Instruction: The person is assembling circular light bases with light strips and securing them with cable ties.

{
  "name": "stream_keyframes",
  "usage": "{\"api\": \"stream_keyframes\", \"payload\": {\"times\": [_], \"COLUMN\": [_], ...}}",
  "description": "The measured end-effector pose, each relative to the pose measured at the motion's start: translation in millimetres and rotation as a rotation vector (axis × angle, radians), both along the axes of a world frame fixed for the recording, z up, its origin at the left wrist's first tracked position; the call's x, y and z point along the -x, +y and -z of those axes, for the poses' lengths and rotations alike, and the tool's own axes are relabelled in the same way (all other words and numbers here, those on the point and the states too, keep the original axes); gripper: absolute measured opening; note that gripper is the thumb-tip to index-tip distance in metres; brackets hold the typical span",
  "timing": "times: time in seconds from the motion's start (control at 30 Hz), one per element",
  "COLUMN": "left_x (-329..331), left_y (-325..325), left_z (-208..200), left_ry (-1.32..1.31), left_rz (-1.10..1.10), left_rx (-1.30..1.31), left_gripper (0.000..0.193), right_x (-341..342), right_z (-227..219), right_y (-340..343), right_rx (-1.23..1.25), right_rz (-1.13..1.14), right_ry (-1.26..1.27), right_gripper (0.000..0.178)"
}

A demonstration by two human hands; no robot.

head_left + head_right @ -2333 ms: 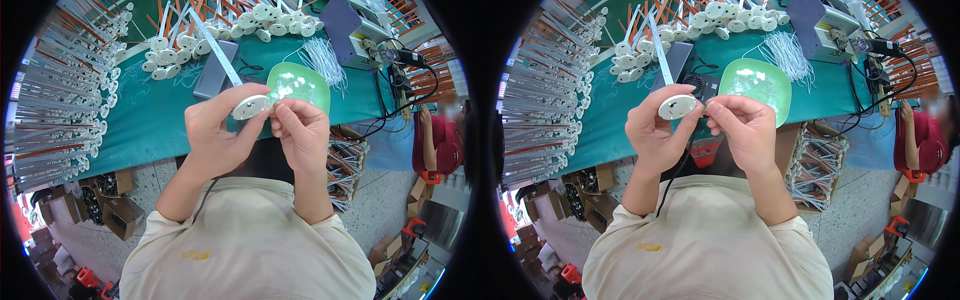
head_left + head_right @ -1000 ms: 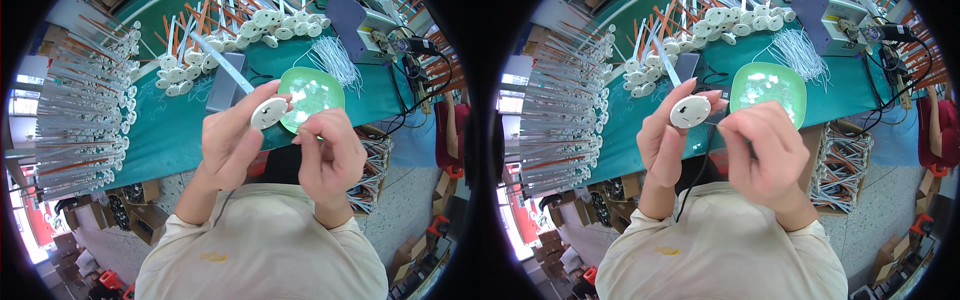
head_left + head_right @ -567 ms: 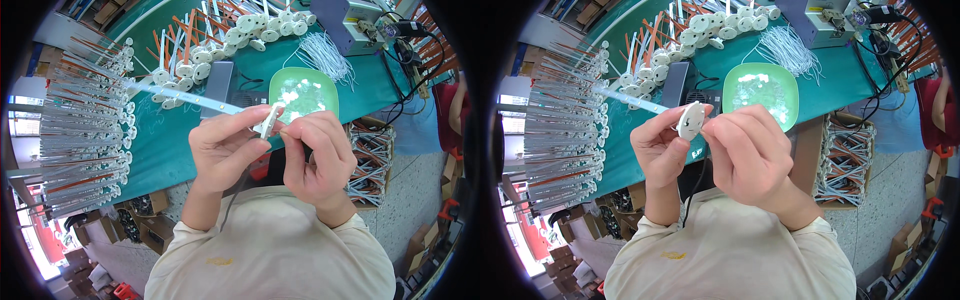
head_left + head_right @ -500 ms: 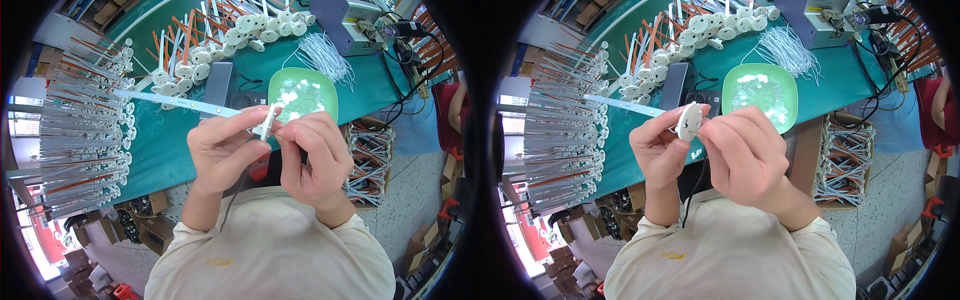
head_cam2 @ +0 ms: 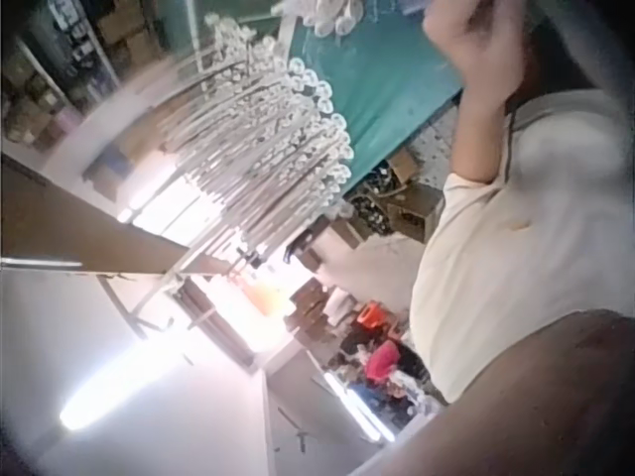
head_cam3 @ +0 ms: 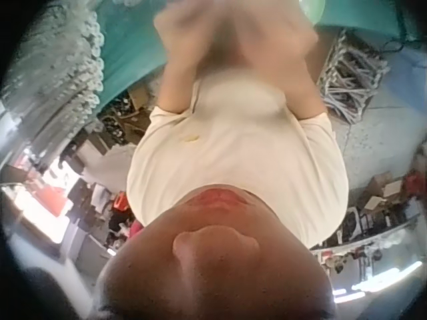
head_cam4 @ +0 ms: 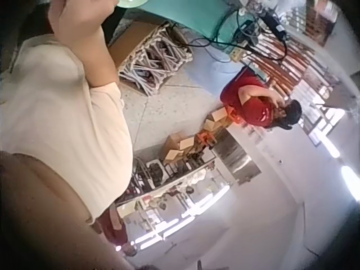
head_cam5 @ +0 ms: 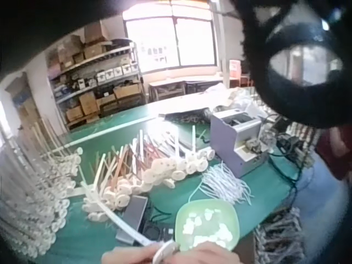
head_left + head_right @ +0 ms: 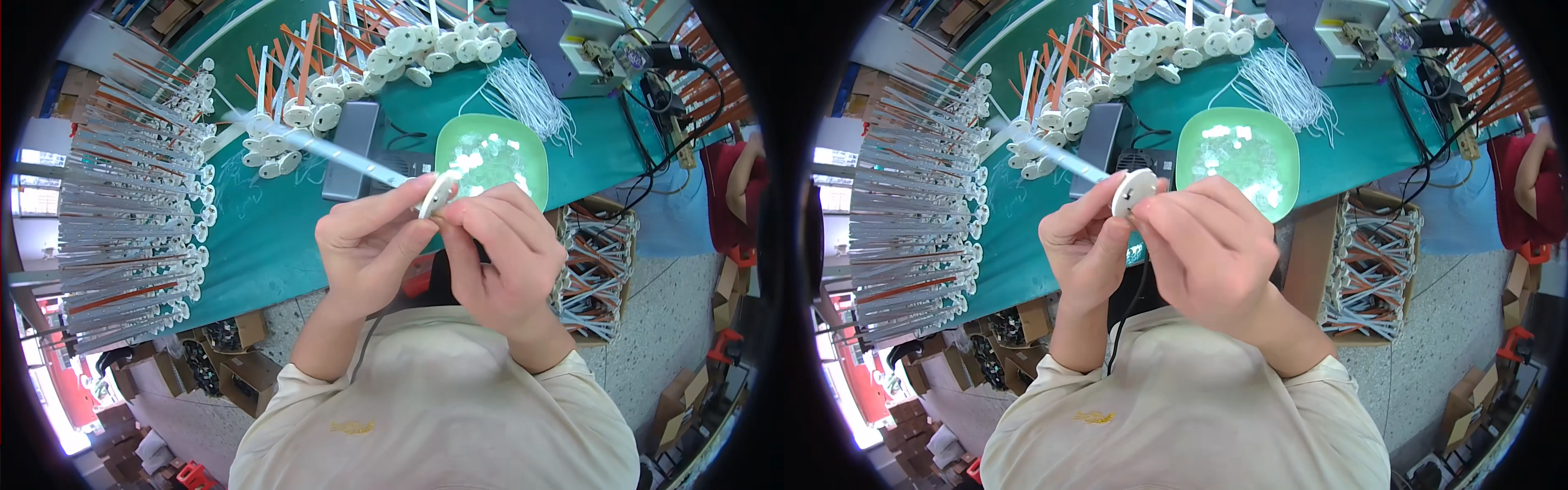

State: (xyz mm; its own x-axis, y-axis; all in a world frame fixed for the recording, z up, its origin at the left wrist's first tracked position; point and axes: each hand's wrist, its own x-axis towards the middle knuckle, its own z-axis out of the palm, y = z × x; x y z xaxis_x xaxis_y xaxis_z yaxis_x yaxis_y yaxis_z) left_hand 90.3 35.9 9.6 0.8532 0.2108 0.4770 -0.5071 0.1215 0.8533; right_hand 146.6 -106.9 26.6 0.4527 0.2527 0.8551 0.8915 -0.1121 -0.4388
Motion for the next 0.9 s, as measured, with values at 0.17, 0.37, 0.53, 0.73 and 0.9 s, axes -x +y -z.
{"api": "stream_keyframes", "payload": {"times": [0.17,0.37,0.53,0.73,0.9], "left_x": [-1.0,-15.8,-57.1,-112.5,-113.4], "left_y": [26.8,80.7,104.9,137.3,129.1], "left_z": [-22.7,-34.5,-47.0,-28.0,-20.4], "left_ry": [0.015,0.174,-0.050,0.082,-0.130], "left_rz": [-0.068,-0.404,-0.464,-0.469,-0.613], "left_rx": [-0.347,-0.773,-1.068,-1.183,-1.411], "left_gripper": [0.029,0.026,0.021,0.019,0.021], "right_x": [-14.5,-87.9,-132.9,-135.7,-150.7], "right_z": [9.4,62.1,96.3,88.4,114.8], "right_y": [-25.4,-82.9,-103.8,-85.3,-128.0], "right_rx": [-0.061,0.059,0.046,0.131,0.170], "right_rz": [-0.044,0.423,0.603,0.441,0.612], "right_ry": [0.420,0.486,0.459,0.432,0.363], "right_gripper": [0.023,0.030,0.027,0.022,0.018]}}
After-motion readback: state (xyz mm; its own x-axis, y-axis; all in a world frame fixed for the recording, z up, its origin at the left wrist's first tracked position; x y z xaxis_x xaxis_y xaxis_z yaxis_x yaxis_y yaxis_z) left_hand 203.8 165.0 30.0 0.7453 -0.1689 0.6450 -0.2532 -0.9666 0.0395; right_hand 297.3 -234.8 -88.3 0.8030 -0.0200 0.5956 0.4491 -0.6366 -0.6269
